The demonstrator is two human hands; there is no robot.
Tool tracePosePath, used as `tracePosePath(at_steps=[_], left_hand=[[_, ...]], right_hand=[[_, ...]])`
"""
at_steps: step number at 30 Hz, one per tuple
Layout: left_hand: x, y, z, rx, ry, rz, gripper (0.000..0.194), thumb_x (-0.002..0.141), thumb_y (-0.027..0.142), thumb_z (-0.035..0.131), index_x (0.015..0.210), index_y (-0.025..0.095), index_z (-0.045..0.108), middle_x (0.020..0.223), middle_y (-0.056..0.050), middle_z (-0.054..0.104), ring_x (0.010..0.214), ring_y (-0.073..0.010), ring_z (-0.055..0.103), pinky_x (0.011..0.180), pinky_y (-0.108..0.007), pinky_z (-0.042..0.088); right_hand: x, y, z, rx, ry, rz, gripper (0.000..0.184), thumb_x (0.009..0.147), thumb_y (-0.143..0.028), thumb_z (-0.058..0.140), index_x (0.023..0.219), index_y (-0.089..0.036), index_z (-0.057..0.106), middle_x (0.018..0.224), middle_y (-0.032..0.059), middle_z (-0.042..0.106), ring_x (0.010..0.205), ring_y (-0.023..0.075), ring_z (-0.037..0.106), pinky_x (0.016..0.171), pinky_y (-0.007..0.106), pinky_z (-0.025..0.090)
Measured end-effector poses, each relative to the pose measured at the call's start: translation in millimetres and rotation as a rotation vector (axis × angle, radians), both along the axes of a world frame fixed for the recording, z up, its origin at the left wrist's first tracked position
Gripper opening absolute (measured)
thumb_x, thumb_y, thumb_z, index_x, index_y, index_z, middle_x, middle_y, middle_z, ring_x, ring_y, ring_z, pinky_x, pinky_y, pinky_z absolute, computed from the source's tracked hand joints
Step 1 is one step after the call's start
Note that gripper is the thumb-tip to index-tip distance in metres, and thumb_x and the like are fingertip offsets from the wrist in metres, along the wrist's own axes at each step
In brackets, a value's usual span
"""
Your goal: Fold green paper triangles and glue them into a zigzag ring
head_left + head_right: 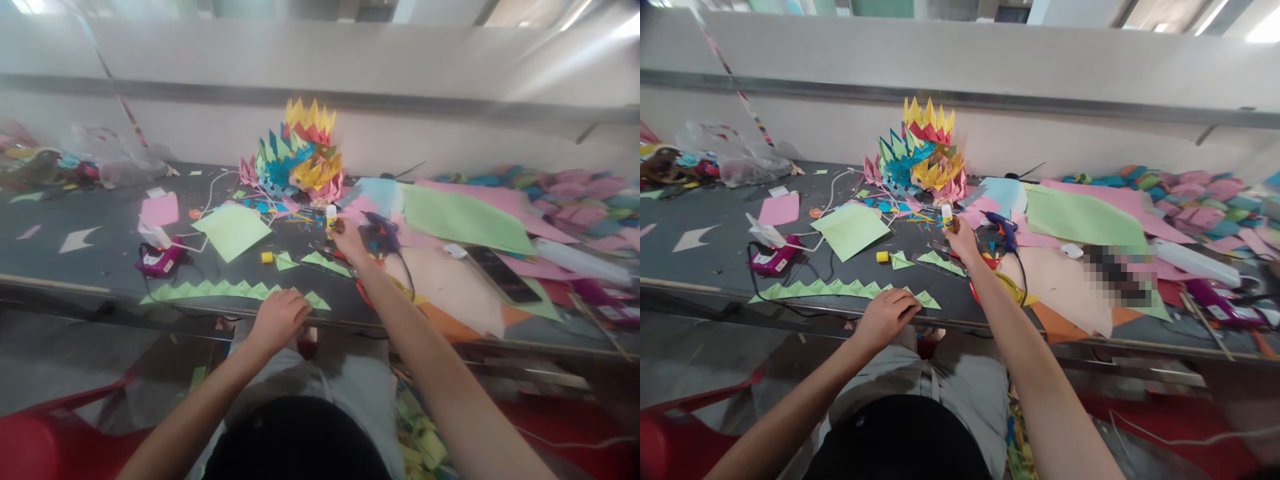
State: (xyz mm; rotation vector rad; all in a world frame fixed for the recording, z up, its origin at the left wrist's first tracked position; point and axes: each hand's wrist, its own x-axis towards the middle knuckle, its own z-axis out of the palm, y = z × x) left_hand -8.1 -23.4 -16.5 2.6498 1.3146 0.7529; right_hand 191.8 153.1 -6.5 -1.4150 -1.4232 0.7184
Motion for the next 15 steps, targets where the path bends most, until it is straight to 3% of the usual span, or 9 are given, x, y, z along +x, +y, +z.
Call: tracePosePath(at_steps=[8,15], left_hand=[[-1,0,-3.2,-0.056,-0.14,0.043,0.017,0.091,0.023,0.046,0.08,0.019,0.06,0.089,-0.003,0.064,0.085,-0.0156,0.058,0.077,-0.028,0.044],[4,-1,-5.6,-0.012,-0.106,0.05,0.012,0.089,0.024,0.051,0.082,0.019,0.06,0.087,-0.003,0.065,0.084,-0.0176,0.058,0.076,-0.031,0.042]], right_hand=[[10,5,4.9,-0.048,-0.28,-0.083,0.034,0.057,-0.028,0.071,0.082,-0.019,0.05,0.084,0.0038,0.062,0.08,0.0211,0.058,0.079,0.04,0.044],[13,-5,10.1,-0.086,-0.343,-0.066,0.046,0.057,-0.032,0.075,0.094,-0.018,0.051,0.091,0.0057,0.063,0.083,0.0217,0.06,0.077,0.036,0.045]])
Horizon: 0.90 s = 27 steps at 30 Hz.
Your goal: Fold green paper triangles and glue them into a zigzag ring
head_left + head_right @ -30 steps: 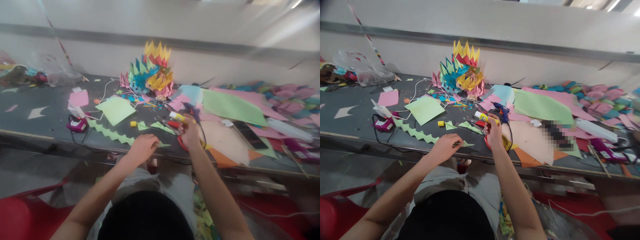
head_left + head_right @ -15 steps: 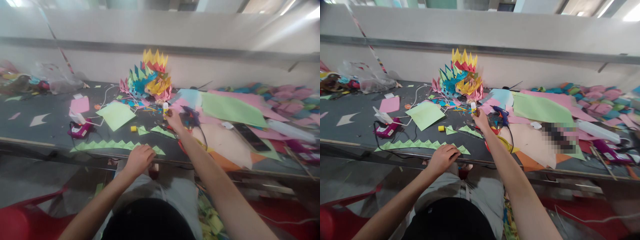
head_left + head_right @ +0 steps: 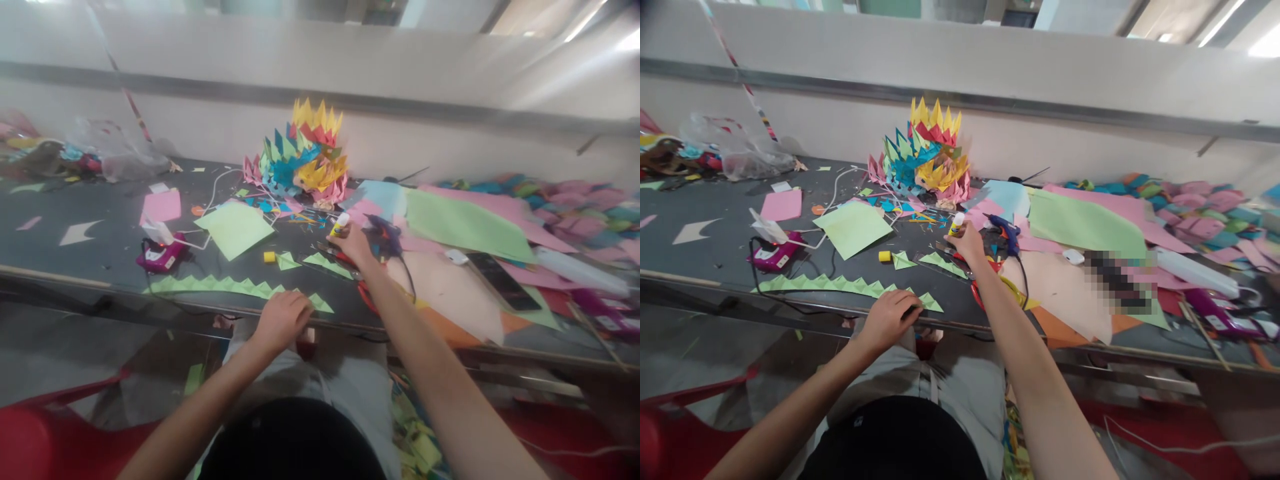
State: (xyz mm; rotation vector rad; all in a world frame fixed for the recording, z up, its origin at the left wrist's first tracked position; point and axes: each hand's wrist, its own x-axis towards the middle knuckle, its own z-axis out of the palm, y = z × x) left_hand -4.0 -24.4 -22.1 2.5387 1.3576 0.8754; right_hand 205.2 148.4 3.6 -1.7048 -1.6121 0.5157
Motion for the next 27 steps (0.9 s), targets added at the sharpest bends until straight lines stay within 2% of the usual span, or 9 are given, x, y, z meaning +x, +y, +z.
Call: tracePosePath(at_steps=[4,6,9,11,15,18,22,24,27], left_hand=[[2,-1,-4.9,0.003,-0.069,0.0,0.01,0.087,0.022,0.053,0.083,0.02,0.061,0.088,-0.002,0.066,0.085,-0.0173,0.057,0.077,-0.032,0.042],[3,-1,-7.1,0.006,-0.108,-0.001,0.009,0.087,0.02,0.053,0.081,0.019,0.061,0.086,-0.002,0.066,0.084,-0.0172,0.057,0.077,-0.032,0.042],[3,0,-8.9,0.03,-0.164,-0.007,0.009,0.086,0.018,0.053,0.08,0.018,0.061,0.085,-0.003,0.066,0.083,-0.018,0.057,0.076,-0.033,0.042],[3,0,-8.5,0.038,-0.227,-0.014,0.01,0.086,0.017,0.053,0.08,0.017,0.06,0.084,-0.004,0.065,0.081,-0.0181,0.057,0.076,-0.033,0.044],[0,2,-4.9,-0.01,-0.415,-0.014,0.011,0.087,0.018,0.052,0.081,0.017,0.061,0.084,-0.005,0.064,0.085,-0.0176,0.057,0.079,-0.032,0.046],[-2,4,-2.1,-0.034,-0.589,0.081,0.008,0.086,0.023,0.055,0.085,0.018,0.061,0.092,-0.006,0.062,0.092,-0.0181,0.057,0.084,-0.034,0.046],[1,6,4.4,-0.079,-0.849,0.258,0.034,0.082,0.032,0.061,0.112,0.018,0.052,0.117,-0.01,0.054,0.11,-0.0212,0.052,0.088,-0.035,0.046],[4,6,11.1,-0.175,-0.922,0.243,0.044,0.081,0.034,0.062,0.12,0.018,0.048,0.123,-0.011,0.053,0.111,-0.0212,0.053,0.088,-0.033,0.046],[7,5,23.5,-0.323,-0.898,0.147,0.03,0.084,0.033,0.057,0.109,0.017,0.058,0.108,-0.008,0.064,0.096,-0.0187,0.06,0.084,-0.03,0.046]], right_hand=[[-11,-27,9.5,0.192,-0.022,-0.192,0.045,0.067,-0.042,0.069,0.099,-0.016,0.051,0.104,0.0133,0.059,0.095,0.0248,0.056,0.082,0.038,0.043],[-29,-43,16.3,0.306,-0.05,-0.117,0.029,0.079,-0.042,0.057,0.093,-0.017,0.054,0.097,0.0111,0.061,0.092,0.0227,0.057,0.082,0.036,0.043],[-66,-56,25.7,0.123,-0.111,0.316,0.016,0.085,-0.034,0.053,0.09,-0.02,0.059,0.087,0.0046,0.066,0.081,0.0172,0.06,0.076,0.029,0.043],[-87,-54,29.9,-0.077,-0.168,0.461,0.016,0.079,-0.026,0.061,0.094,-0.02,0.062,0.091,0.0038,0.068,0.083,0.0165,0.061,0.075,0.027,0.043],[-103,-42,32.7,-0.213,-0.185,0.519,0.009,0.065,-0.016,0.072,0.069,-0.018,0.064,0.07,0.0025,0.067,0.073,0.018,0.062,0.067,0.027,0.043],[-92,-49,33.3,-0.22,-0.122,0.507,0.003,0.072,-0.019,0.065,0.071,-0.018,0.062,0.07,0.0021,0.066,0.07,0.0157,0.062,0.066,0.026,0.044],[-72,-85,36.8,-0.227,0.26,0.479,0.011,0.078,-0.029,0.057,0.079,-0.018,0.056,0.071,0.0002,0.064,0.067,0.0121,0.061,0.066,0.025,0.047],[-65,-107,38.4,-0.242,0.556,0.477,0.021,0.071,-0.035,0.065,0.073,-0.019,0.054,0.068,-0.0015,0.061,0.063,0.0115,0.058,0.065,0.026,0.046],[-56,-134,37.5,-0.23,0.657,0.455,0.026,0.066,-0.039,0.07,0.068,-0.018,0.055,0.065,-0.0022,0.058,0.06,0.0107,0.053,0.062,0.026,0.044]])
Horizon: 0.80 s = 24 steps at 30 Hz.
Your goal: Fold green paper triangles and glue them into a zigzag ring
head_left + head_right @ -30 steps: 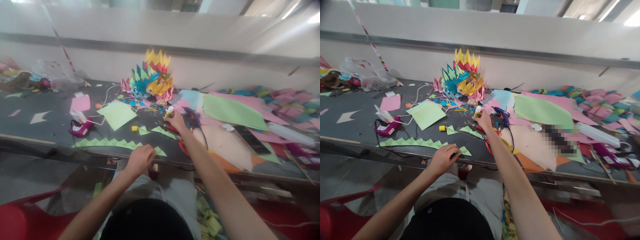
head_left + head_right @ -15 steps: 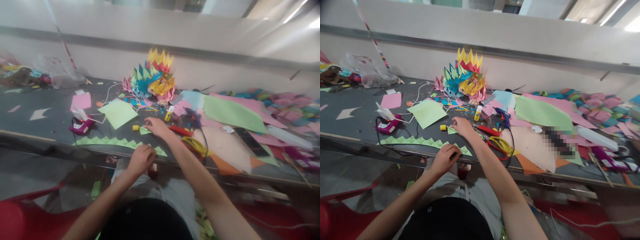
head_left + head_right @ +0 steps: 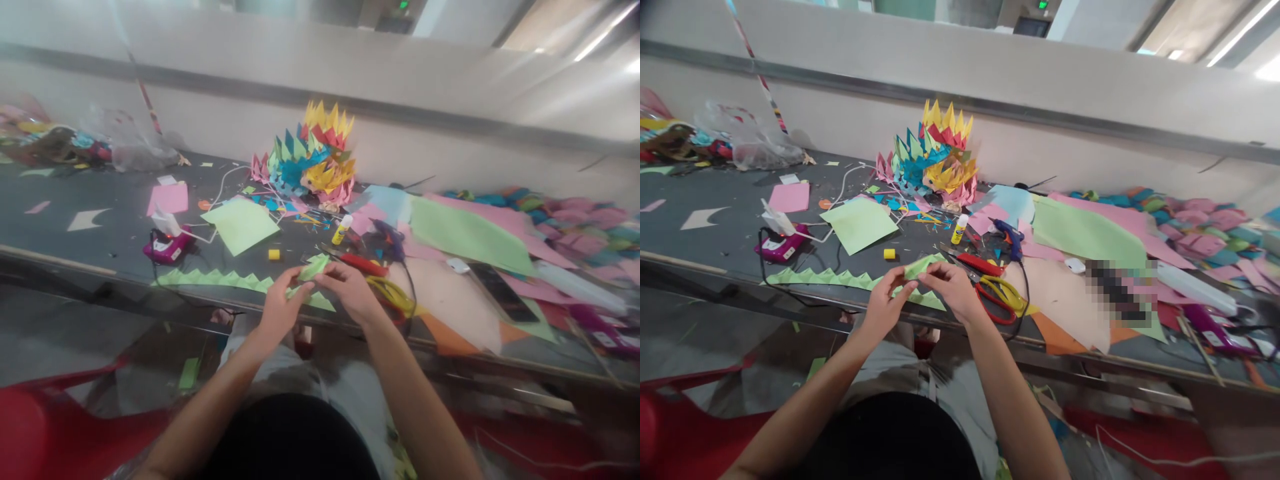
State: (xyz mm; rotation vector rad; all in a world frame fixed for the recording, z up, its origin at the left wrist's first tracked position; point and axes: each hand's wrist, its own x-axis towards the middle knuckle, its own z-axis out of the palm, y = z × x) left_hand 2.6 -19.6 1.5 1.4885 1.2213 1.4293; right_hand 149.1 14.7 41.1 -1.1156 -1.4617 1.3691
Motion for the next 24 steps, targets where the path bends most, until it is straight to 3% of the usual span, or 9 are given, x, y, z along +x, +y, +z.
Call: tracePosePath(at_steps=[2,5,7,11,13,17,20,24], left_hand=[[1,-2,6.6,-0.023,0.042,-0.079,0.021,0.085,0.031,0.055,0.096,0.016,0.064,0.093,-0.005,0.069,0.085,-0.0168,0.063,0.078,-0.027,0.047],[2,-5,11.0,-0.078,0.045,-0.197,0.019,0.084,0.028,0.054,0.089,0.017,0.068,0.083,-0.002,0.071,0.076,-0.0152,0.064,0.07,-0.023,0.047],[2,-5,11.5,-0.139,0.04,-0.259,0.02,0.084,0.029,0.054,0.088,0.017,0.069,0.08,-0.002,0.071,0.073,-0.0149,0.064,0.067,-0.023,0.047],[1,-4,13.2,-0.245,0.053,-0.358,0.021,0.081,0.03,0.057,0.09,0.016,0.07,0.073,-0.001,0.069,0.069,-0.0146,0.063,0.066,-0.023,0.047],[1,-3,14.9,-0.303,0.028,-0.442,0.022,0.08,0.031,0.059,0.093,0.016,0.07,0.076,-0.001,0.07,0.07,-0.0146,0.064,0.068,-0.023,0.049],[2,-2,16.5,-0.367,-0.004,-0.522,0.025,0.079,0.031,0.061,0.098,0.017,0.07,0.089,-0.002,0.071,0.076,-0.0156,0.066,0.07,-0.024,0.051],[4,0,15.1,-0.308,0.114,-0.518,0.025,0.081,0.029,0.059,0.101,0.019,0.069,0.094,-0.003,0.072,0.083,-0.017,0.066,0.074,-0.026,0.051],[6,8,12.5,-0.073,0.411,-0.457,0.023,0.083,0.029,0.059,0.103,0.021,0.067,0.099,-0.004,0.071,0.091,-0.019,0.064,0.082,-0.03,0.049]], right_hand=[[6,-11,-3.2,0.087,-0.054,-0.092,0.026,0.067,-0.039,0.071,0.07,-0.019,0.055,0.068,-0.0012,0.057,0.063,0.0117,0.053,0.062,0.026,0.043],[17,-19,-7.6,0.292,-0.113,-0.269,0.03,0.064,-0.036,0.074,0.081,-0.02,0.055,0.091,0.0037,0.06,0.079,0.0153,0.056,0.065,0.027,0.046],[26,-21,-7.2,0.356,-0.134,-0.229,0.028,0.066,-0.035,0.073,0.082,-0.021,0.056,0.104,0.0065,0.06,0.088,0.0171,0.058,0.069,0.028,0.048],[44,-23,0.4,0.311,-0.306,0.012,0.016,0.074,-0.035,0.066,0.072,-0.019,0.062,0.083,0.004,0.067,0.073,0.0154,0.06,0.066,0.028,0.048],[50,-25,3.2,0.28,-0.384,0.028,0.017,0.074,-0.036,0.065,0.075,-0.02,0.065,0.075,0.0028,0.067,0.067,0.0151,0.059,0.062,0.027,0.047],[56,-32,1.4,0.2,-0.442,0.025,0.023,0.074,-0.041,0.064,0.082,-0.02,0.069,0.079,0.0036,0.069,0.071,0.0176,0.062,0.065,0.028,0.049],[59,-38,-2.3,0.141,-0.443,0.033,0.025,0.074,-0.043,0.062,0.083,-0.02,0.069,0.082,0.004,0.07,0.076,0.0192,0.063,0.07,0.03,0.049],[67,-41,-4.7,0.079,-0.49,0.009,0.023,0.073,-0.041,0.063,0.077,-0.019,0.068,0.077,0.0023,0.069,0.074,0.018,0.061,0.071,0.03,0.047]])
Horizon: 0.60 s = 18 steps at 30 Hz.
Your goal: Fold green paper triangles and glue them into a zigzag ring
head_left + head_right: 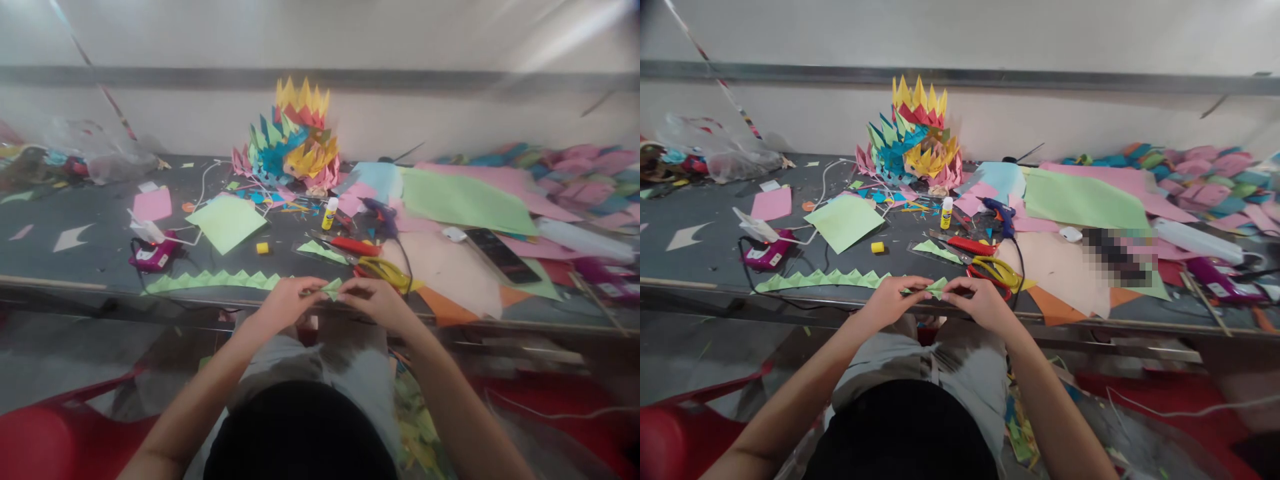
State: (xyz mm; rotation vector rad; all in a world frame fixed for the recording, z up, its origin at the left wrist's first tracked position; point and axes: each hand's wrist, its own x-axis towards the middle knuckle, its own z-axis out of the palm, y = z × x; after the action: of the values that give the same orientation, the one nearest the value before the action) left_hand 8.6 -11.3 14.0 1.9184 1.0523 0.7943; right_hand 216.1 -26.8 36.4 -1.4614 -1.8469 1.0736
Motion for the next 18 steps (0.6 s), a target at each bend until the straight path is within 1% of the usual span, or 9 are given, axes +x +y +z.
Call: tracePosePath(at_steps=[3,4,6,8,11,14,18], left_hand=[[-2,10,-3.7,0.271,0.182,0.005,0.021,0.083,0.029,0.06,0.102,0.021,0.066,0.102,-0.005,0.069,0.096,-0.0205,0.06,0.086,-0.036,0.047],[-3,12,-5.7,0.339,0.23,-0.005,0.021,0.083,0.028,0.06,0.101,0.021,0.066,0.103,-0.006,0.068,0.097,-0.021,0.059,0.087,-0.037,0.046],[-5,17,-10.8,0.419,0.297,-0.041,0.02,0.082,0.027,0.062,0.1,0.02,0.066,0.104,-0.007,0.068,0.098,-0.0215,0.059,0.085,-0.038,0.046],[-7,18,-16.1,0.451,0.329,-0.075,0.02,0.082,0.028,0.062,0.099,0.019,0.066,0.104,-0.006,0.068,0.098,-0.0216,0.059,0.084,-0.038,0.045],[-7,17,-21.5,0.453,0.322,-0.106,0.017,0.083,0.029,0.06,0.097,0.02,0.066,0.1,-0.005,0.068,0.095,-0.02,0.059,0.082,-0.035,0.045],[-6,15,-24.3,0.443,0.274,-0.097,0.012,0.086,0.026,0.057,0.09,0.019,0.066,0.092,-0.004,0.068,0.088,-0.0173,0.06,0.078,-0.032,0.044],[-6,14,-28.8,0.469,0.174,-0.053,0.015,0.087,0.027,0.055,0.082,0.018,0.065,0.085,-0.004,0.067,0.082,-0.0154,0.059,0.076,-0.029,0.045]], right_hand=[[9,0,-1.4,-0.02,-0.065,-0.06,0.024,0.073,-0.043,0.061,0.074,-0.02,0.066,0.07,0.0006,0.066,0.066,0.016,0.058,0.063,0.029,0.045],[11,0,-2.1,-0.022,-0.082,-0.069,0.023,0.073,-0.043,0.061,0.073,-0.02,0.066,0.069,0.0007,0.065,0.064,0.0157,0.057,0.061,0.029,0.045],[16,1,-3.7,-0.014,-0.106,-0.062,0.022,0.073,-0.041,0.06,0.07,-0.02,0.064,0.069,0.0017,0.064,0.062,0.0158,0.056,0.058,0.029,0.044],[19,1,-5.4,-0.003,-0.129,-0.042,0.019,0.074,-0.038,0.06,0.068,-0.02,0.063,0.07,0.0028,0.064,0.063,0.0163,0.056,0.058,0.029,0.044],[21,2,-6.9,0.005,-0.157,-0.004,0.018,0.075,-0.035,0.059,0.066,-0.02,0.063,0.07,0.0029,0.064,0.063,0.0167,0.057,0.058,0.03,0.044],[19,2,-6.7,0.017,-0.184,0.001,0.018,0.075,-0.035,0.058,0.067,-0.02,0.063,0.071,0.0026,0.064,0.064,0.0164,0.058,0.058,0.029,0.043],[13,3,-5.2,0.004,-0.259,-0.019,0.019,0.075,-0.035,0.057,0.068,-0.019,0.063,0.072,0.0026,0.062,0.066,0.0161,0.058,0.061,0.028,0.043]])
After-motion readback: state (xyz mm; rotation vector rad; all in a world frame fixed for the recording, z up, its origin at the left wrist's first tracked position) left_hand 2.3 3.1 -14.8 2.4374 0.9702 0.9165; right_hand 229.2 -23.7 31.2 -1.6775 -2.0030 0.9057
